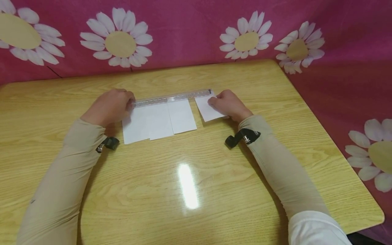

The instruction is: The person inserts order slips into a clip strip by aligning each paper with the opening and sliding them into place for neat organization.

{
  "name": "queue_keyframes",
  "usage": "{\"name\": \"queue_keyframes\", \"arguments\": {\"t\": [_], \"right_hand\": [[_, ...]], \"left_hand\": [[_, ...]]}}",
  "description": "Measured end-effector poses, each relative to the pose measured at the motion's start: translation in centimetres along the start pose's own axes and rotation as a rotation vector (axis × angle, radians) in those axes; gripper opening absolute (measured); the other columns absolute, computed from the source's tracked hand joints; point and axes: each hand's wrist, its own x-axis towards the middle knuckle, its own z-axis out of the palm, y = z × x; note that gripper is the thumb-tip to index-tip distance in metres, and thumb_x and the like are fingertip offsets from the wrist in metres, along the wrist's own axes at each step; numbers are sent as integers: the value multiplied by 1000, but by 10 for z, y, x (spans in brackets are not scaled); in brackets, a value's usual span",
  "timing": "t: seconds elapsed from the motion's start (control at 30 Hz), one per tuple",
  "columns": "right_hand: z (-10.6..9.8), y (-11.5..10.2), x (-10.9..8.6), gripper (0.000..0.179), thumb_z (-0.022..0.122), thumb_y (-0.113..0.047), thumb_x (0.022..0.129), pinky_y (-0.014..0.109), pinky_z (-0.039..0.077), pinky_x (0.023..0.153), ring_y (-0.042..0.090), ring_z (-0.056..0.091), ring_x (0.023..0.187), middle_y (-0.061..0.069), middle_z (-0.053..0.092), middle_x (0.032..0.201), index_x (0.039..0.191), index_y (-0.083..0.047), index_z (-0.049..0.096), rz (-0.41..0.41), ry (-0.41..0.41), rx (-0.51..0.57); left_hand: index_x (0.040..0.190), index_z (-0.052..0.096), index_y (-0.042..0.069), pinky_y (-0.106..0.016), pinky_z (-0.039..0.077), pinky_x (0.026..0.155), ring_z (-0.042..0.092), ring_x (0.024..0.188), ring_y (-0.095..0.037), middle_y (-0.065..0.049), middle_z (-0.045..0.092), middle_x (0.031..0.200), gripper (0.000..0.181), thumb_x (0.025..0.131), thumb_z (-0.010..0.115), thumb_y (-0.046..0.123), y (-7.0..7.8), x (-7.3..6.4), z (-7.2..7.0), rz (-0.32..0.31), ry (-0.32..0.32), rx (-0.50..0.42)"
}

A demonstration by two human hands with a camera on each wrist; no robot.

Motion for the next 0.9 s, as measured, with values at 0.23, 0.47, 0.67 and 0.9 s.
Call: {"name": "queue_keyframes", "arguments": {"t": [0.23, 0.47, 0.67, 0.9], "right_hand": [[2, -2, -1, 37, 53, -32, 101, 26, 49, 58, 20, 59, 78, 12, 64, 100, 106, 0, 69, 19, -12, -12], [3, -5, -1, 35, 53, -33, 102, 26, 49, 57, 19, 60, 76, 11, 65, 98, 104, -2, 69, 12, -21, -19], [5, -5, 0, 34, 55, -35, 101, 27, 49, 56, 19, 59, 74, 10, 65, 94, 99, -4, 69, 6, -21, -25], [8, -6, 0, 34, 57, -36, 98, 29, 40, 47, 16, 48, 58, 3, 56, 75, 81, -8, 62, -13, -26, -24]], "left_hand": [[116, 69, -4, -58, 55, 99, 68, 105, -41, -23, 72, 112, 24, 98, 56, 6, 1, 0, 0, -1, 3, -3], [116, 69, -5, -58, 55, 100, 68, 105, -40, -23, 72, 111, 24, 99, 56, 6, 1, -1, 0, -6, 3, -6], [114, 70, -5, -57, 56, 98, 68, 102, -40, -23, 72, 108, 23, 98, 57, 5, 0, -1, 0, 4, 14, -10], [112, 70, -5, -57, 57, 96, 69, 100, -39, -22, 72, 106, 22, 97, 57, 5, -2, -2, 1, 21, 34, -13]]}}
